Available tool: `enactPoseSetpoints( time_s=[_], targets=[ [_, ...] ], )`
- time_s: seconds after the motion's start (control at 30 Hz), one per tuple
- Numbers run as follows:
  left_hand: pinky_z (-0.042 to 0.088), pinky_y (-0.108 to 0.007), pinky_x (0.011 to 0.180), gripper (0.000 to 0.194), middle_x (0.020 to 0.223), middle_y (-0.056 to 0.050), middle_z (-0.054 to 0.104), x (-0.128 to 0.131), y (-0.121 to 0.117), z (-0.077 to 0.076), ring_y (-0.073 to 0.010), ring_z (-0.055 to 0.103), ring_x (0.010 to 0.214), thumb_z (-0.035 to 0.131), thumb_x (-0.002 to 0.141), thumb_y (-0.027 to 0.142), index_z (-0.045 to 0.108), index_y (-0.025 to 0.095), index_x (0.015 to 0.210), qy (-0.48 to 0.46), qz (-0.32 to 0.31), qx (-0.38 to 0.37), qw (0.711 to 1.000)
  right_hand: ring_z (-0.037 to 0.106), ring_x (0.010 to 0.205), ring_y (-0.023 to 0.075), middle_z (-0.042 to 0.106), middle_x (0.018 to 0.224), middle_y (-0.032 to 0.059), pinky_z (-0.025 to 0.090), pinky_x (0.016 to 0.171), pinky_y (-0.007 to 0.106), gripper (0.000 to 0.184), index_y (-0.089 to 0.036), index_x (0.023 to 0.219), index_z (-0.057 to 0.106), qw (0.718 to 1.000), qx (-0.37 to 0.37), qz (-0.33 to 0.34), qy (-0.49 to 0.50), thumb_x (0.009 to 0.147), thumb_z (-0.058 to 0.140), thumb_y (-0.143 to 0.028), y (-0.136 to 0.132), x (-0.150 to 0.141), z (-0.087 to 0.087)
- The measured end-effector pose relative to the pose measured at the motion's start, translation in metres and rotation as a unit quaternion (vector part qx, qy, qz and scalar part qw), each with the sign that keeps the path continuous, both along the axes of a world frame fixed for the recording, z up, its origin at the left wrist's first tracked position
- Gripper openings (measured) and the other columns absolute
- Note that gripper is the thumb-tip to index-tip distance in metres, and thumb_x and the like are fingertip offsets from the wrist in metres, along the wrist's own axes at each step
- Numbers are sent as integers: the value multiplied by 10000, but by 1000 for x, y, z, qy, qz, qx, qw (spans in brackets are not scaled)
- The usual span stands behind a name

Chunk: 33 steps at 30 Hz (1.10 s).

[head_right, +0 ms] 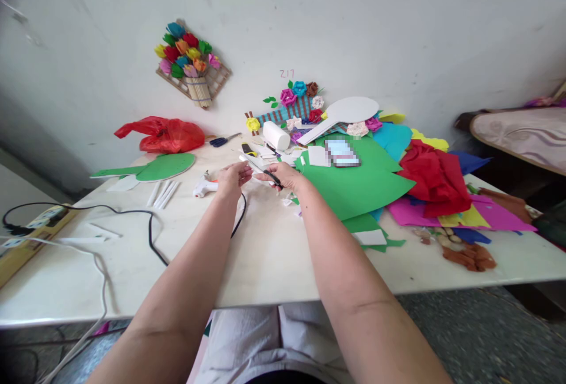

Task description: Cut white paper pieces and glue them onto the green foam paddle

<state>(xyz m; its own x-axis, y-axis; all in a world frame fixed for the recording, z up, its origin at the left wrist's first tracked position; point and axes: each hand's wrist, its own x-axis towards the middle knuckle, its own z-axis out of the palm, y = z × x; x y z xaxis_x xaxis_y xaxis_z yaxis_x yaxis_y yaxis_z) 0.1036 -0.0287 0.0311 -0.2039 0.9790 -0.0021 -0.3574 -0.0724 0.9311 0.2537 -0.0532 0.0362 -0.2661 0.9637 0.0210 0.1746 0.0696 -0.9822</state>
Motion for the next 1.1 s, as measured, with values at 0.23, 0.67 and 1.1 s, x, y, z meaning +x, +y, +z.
enactPoseSetpoints(
  time_s=[0.23, 0.67, 1.1],
  targets=[
    [473, -250, 526, 186, 578, -44, 601, 0, 1, 0, -115, 566, 498, 696, 523, 227, 585, 109, 616, -1, -1, -2, 1000, 335, 312, 33, 431, 400, -65, 285, 271, 143, 282, -139, 601, 522, 1000, 0, -2, 7, 644, 739, -315, -3, -1, 3],
    [469, -259, 535, 171, 564, -37, 587, -2, 1, 0, -108, 547, 476, 681, 536, 218, 578, 111, 620, -8, -2, -2, 1000, 351, 320, 31, 435, 408, -68, 278, 262, 145, 272, -123, 617, 550, 1000, 4, -12, 15, 596, 769, -283, -3, -2, 4],
    [472, -255, 531, 157, 579, -40, 591, 0, -3, 0, -105, 549, 485, 670, 536, 211, 579, 114, 620, -8, -16, -8, 1000, 391, 327, 44, 410, 420, -71, 301, 272, 140, 286, -145, 620, 525, 999, -17, 15, 22, 623, 741, -333, -9, 1, 8]
  ],
)
